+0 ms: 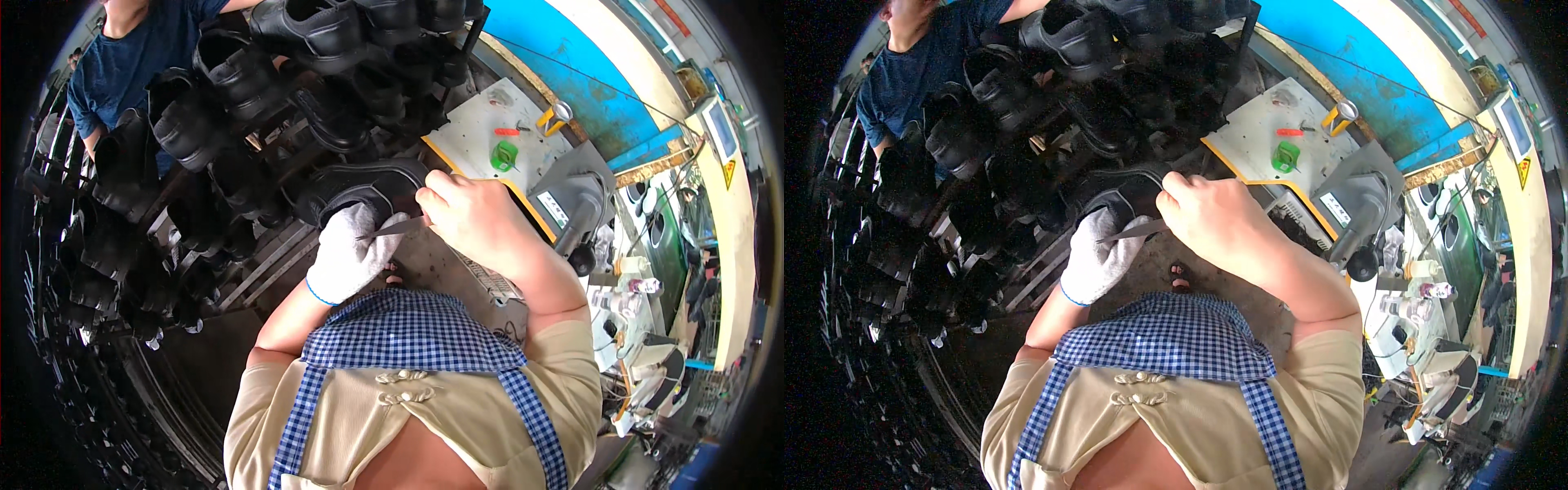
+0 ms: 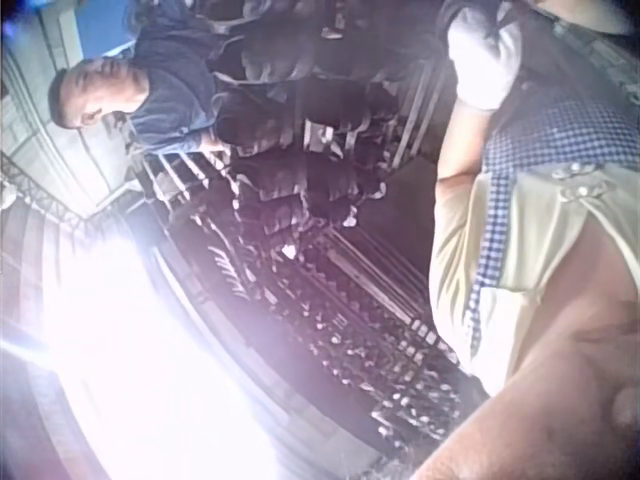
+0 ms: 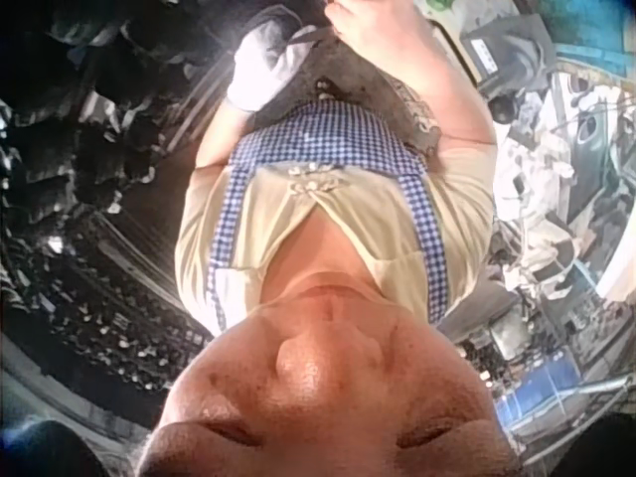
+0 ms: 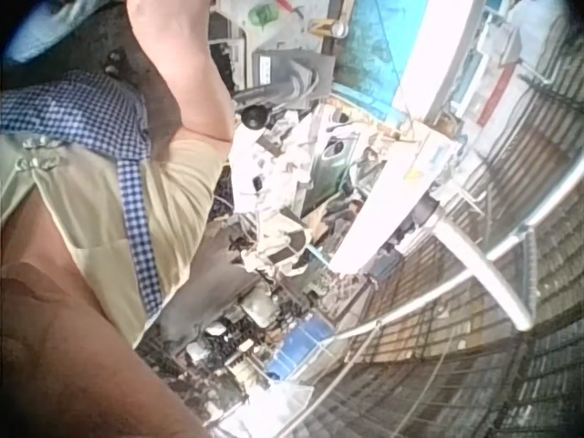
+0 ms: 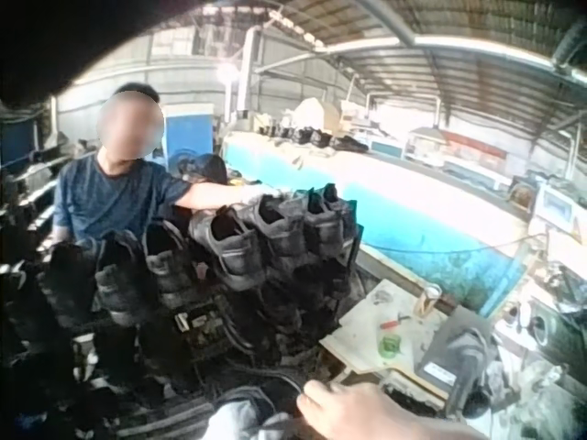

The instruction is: The person repeatedly picks up black shoes from a rack, uses a small metal tool to scrape or pry at the sole and heel areas, and then places the shoes back on the rack. This process is repeated for multiple shoes in a factory setting.

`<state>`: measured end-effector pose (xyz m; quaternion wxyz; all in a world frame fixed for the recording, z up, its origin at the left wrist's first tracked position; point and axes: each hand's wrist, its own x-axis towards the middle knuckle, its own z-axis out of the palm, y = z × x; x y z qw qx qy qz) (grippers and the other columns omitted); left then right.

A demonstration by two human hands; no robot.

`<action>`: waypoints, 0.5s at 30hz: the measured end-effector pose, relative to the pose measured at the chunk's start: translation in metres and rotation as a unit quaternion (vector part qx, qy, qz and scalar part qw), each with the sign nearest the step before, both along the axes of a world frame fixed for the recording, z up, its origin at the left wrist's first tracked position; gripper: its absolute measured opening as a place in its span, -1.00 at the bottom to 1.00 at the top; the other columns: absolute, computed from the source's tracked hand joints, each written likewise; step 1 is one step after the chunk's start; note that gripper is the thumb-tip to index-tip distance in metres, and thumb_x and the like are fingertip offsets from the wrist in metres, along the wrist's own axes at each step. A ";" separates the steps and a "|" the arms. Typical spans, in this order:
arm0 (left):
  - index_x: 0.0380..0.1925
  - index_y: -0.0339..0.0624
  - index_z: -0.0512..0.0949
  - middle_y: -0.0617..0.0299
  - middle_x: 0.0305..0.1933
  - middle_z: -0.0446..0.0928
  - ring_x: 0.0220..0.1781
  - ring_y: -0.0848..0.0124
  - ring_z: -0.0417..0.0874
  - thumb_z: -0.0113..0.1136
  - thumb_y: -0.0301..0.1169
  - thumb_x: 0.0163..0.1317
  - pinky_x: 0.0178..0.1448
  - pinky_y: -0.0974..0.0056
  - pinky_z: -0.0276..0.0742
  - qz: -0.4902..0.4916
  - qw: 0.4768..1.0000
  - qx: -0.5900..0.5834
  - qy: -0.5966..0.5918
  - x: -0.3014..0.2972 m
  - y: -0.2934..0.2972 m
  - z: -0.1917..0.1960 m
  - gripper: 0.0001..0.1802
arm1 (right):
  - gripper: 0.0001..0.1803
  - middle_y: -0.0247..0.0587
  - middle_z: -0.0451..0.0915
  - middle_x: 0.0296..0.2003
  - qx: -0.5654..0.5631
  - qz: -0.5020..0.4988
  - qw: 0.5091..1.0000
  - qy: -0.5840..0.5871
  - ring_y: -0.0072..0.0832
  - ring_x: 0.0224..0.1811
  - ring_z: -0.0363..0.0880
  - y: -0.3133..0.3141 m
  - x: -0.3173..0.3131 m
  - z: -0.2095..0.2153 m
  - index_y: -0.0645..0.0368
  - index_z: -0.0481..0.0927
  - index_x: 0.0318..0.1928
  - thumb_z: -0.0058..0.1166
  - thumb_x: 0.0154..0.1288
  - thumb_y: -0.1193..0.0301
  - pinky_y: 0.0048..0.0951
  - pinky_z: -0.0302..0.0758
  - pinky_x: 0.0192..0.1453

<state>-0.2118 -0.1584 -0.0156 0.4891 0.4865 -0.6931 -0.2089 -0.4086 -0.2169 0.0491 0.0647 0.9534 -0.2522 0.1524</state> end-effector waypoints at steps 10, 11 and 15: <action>-0.48 -0.30 0.58 -0.01 -0.57 0.47 -0.55 0.09 0.49 0.28 -0.39 0.27 -0.44 0.13 0.40 0.005 0.995 0.060 0.075 -0.005 0.008 -0.003 -0.79 | -0.75 -0.28 0.44 -0.44 0.113 0.020 0.987 -0.113 -0.33 -0.51 0.55 -0.008 0.000 -0.022 0.12 0.41 -0.43 0.27 -0.07 0.48 -0.29 0.49 -0.47; -0.45 -0.30 0.58 -0.02 -0.56 0.48 -0.53 0.08 0.50 0.27 -0.40 0.28 -0.42 0.14 0.43 0.005 0.991 0.069 0.112 -0.006 0.008 -0.004 -0.81 | -0.76 -0.28 0.44 -0.45 0.096 0.014 0.989 -0.109 -0.33 -0.52 0.55 -0.002 0.001 -0.024 0.12 0.41 -0.44 0.26 -0.07 0.49 -0.29 0.48 -0.47; -0.17 -0.34 0.62 0.10 -0.32 0.63 -0.32 0.31 0.62 0.15 -0.40 0.39 -0.16 0.28 0.54 -0.023 0.971 0.118 0.206 0.002 0.011 -0.018 -0.80 | -0.77 -0.28 0.44 -0.45 0.143 0.031 0.986 -0.077 -0.32 -0.53 0.54 0.013 -0.006 -0.033 0.12 0.41 -0.45 0.24 -0.06 0.48 -0.29 0.49 -0.47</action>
